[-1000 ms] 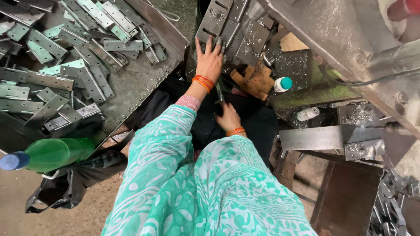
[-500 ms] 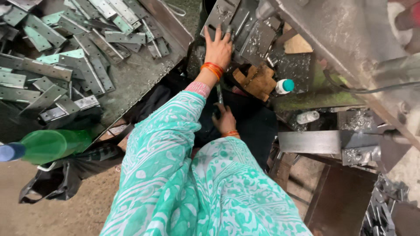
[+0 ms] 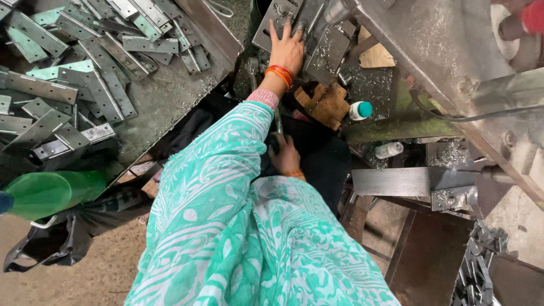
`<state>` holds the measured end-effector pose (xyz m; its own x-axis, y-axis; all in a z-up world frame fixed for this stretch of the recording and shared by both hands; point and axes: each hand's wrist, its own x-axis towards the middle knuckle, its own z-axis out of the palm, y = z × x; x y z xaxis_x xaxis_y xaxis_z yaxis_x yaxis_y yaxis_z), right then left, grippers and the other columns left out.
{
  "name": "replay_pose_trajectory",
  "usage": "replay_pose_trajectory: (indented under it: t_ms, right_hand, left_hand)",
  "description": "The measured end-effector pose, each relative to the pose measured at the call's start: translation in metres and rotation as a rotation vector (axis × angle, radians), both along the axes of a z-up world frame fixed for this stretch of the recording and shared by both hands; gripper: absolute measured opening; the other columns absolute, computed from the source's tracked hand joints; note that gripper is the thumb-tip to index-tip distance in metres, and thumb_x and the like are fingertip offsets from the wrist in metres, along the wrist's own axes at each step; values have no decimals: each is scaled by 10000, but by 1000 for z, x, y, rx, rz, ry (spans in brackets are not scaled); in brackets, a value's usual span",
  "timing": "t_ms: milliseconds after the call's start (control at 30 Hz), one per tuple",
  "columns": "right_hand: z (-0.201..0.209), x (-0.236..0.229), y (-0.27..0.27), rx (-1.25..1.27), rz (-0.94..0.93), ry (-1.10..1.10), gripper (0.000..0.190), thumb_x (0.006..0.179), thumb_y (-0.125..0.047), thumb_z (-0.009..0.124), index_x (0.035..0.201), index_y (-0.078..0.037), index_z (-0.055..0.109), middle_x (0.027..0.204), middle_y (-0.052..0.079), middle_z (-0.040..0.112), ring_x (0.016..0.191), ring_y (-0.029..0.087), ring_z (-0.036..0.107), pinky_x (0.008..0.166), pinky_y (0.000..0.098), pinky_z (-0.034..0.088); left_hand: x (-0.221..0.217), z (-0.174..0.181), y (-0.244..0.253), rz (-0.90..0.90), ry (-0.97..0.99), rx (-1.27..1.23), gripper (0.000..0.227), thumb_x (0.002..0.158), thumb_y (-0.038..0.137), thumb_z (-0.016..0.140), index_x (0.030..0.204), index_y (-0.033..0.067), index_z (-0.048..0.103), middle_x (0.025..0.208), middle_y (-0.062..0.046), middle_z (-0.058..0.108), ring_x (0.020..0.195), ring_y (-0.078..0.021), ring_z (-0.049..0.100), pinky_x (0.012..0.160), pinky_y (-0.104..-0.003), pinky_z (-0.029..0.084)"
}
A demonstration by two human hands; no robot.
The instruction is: The person repeatedly picks up metal brackets from a bin, places them into a press machine, and operates the lever to process them. The person then removes the processed brackets and places them into a separate bin, repeating this cycle continuously.
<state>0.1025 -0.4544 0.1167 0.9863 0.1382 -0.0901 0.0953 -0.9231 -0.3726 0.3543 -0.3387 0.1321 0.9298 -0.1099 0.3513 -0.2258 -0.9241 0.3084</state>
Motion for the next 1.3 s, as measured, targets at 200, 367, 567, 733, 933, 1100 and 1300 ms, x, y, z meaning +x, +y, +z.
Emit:
replay_pose_trajectory:
  t_ms: [200,367,567,733,933,1100,1300]
  right_hand:
    - [-22,-24,-4,91,-66,73,466,840,-265,756,1284,-306,622,1227,152,643,1032,427,674,835,528,568]
    - [12,27,-21,-17,99,42,524,830,-326,778,1311,-203,613,1155,180,660,1052,446,659,845,528,550]
    - [18,35,-22,-87,42,62,428,919,-373,739,1291,-190,630,1152,142,708,1067,400,698,879,512,571]
    - [-31,-12,-2,129,-13,-24,477,830,-281,742,1295,-270,634,1171,159,638,999,437,677,798,527,571]
    - [-38,-13,-5,117,-21,18,501,825,-274,756,1300,-256,601,1228,178,614,1004,451,666,789,537,572]
    - [5,8,-10,112,52,56,478,836,-271,749,1298,-250,625,1151,197,661,1043,449,659,848,525,563]
    - [40,36,-18,54,103,125,489,838,-296,742,1304,-211,621,1154,217,700,1095,421,661,922,506,541]
  left_hand:
    - [-31,-7,0,-3,-44,94,366,998,256,492,1228,152,757,1482,-50,554,1511,-387,244,1122,-831,21]
    - [-16,3,12,0,60,144,369,1018,284,475,1204,151,765,1528,-38,514,1533,-394,186,1114,-839,-2]
    - [17,12,0,41,84,150,354,1035,297,472,1165,180,780,1581,-43,475,1543,-389,170,1132,-823,-8]
    - [28,4,-1,62,32,189,354,973,268,492,1170,177,771,1594,-29,459,1520,-386,167,1109,-821,1]
    - [32,1,-2,46,20,127,390,1050,291,467,1277,124,736,1530,-44,521,1545,-362,182,1141,-826,4]
    - [26,17,10,-19,89,236,366,1012,259,487,1220,127,757,1492,-72,555,1522,-369,240,1128,-813,16]
    - [-39,32,26,-93,37,329,332,944,276,539,1102,134,794,1381,-108,620,1465,-374,330,1116,-800,62]
